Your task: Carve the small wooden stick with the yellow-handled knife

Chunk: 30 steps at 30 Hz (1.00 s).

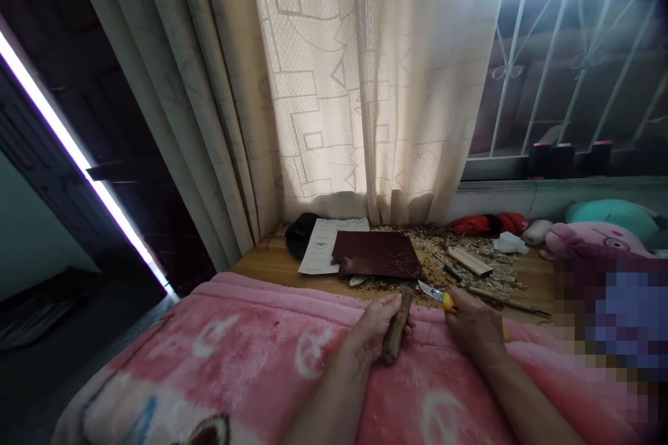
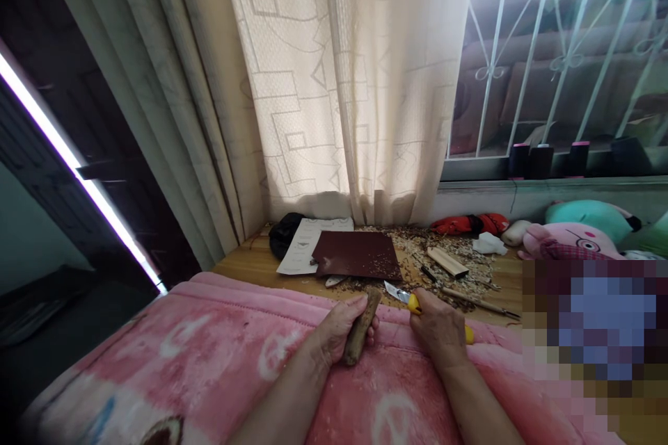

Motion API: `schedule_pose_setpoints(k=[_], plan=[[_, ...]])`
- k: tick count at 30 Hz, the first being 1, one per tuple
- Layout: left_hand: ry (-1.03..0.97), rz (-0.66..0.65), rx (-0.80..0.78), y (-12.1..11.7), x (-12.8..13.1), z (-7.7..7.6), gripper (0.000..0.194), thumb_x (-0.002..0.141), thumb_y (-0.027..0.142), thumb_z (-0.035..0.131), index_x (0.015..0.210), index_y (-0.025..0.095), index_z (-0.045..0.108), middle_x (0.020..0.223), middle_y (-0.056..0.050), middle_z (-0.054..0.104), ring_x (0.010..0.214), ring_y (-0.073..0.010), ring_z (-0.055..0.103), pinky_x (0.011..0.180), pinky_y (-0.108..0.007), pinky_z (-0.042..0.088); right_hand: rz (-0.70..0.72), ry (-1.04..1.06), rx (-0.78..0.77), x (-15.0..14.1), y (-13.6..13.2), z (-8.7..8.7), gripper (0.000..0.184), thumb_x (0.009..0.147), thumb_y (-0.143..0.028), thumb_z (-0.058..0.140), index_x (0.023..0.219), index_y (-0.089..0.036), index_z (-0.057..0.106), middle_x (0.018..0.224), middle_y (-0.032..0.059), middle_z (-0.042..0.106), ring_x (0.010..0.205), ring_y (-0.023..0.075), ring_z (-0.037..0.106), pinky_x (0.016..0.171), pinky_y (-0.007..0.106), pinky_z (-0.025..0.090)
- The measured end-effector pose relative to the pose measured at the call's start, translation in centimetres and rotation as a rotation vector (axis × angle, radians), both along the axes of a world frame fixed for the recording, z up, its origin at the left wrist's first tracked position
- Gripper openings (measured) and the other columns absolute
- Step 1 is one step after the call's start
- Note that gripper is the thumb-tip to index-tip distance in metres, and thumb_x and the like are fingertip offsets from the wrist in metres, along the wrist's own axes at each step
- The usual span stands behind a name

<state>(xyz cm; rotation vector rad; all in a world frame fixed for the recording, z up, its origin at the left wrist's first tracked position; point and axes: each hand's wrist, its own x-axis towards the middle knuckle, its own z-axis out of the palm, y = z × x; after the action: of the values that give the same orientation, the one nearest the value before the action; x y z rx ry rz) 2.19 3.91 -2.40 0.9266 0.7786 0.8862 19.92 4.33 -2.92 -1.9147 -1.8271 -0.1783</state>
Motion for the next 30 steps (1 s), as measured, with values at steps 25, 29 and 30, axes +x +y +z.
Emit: schedule_pose_setpoints(k=[25, 29, 30], plan=[[0.062, -0.026, 0.011, -0.1, 0.8, 0.4, 0.037, 0.060, 0.033, 0.053, 0.091, 0.015, 0.047, 0.065, 0.000, 0.047, 0.044, -0.0036, 0.041, 0.035, -0.014, 0.029, 0.186, -0.116, -0.048, -1.1, -0.2, -0.3, 0.020, 0.065, -0.018, 0.042, 0.082, -0.025, 0.049, 0.079, -0.0019, 0.053, 0.066, 0.0107, 0.046, 0.052, 0.022, 0.020], [0.023, -0.015, -0.007, 0.1, 0.8, 0.0, 0.033, 0.058, 0.025, 0.053, 0.089, 0.014, 0.047, 0.064, 0.000, 0.046, 0.043, -0.0032, 0.040, 0.033, -0.013, 0.027, 0.228, -0.143, -0.078, -1.7, -0.5, -0.1, 0.021, 0.064, -0.015, 0.041, 0.081, -0.023, 0.049, 0.073, -0.0014, 0.054, 0.066, 0.0108, 0.047, 0.054, 0.022, 0.020], [0.008, -0.011, -0.005, 0.1, 0.8, 0.0, 0.034, 0.057, 0.023, 0.053, 0.090, 0.014, 0.047, 0.064, 0.000, 0.046, 0.043, -0.0031, 0.040, 0.033, -0.013, 0.027, 0.233, -0.142, -0.088, -1.7, -0.5, -0.1, 0.021, 0.064, -0.015, 0.041, 0.081, -0.023, 0.049, 0.073, -0.0012, 0.055, 0.066, 0.0108, 0.047, 0.054, 0.022, 0.020]])
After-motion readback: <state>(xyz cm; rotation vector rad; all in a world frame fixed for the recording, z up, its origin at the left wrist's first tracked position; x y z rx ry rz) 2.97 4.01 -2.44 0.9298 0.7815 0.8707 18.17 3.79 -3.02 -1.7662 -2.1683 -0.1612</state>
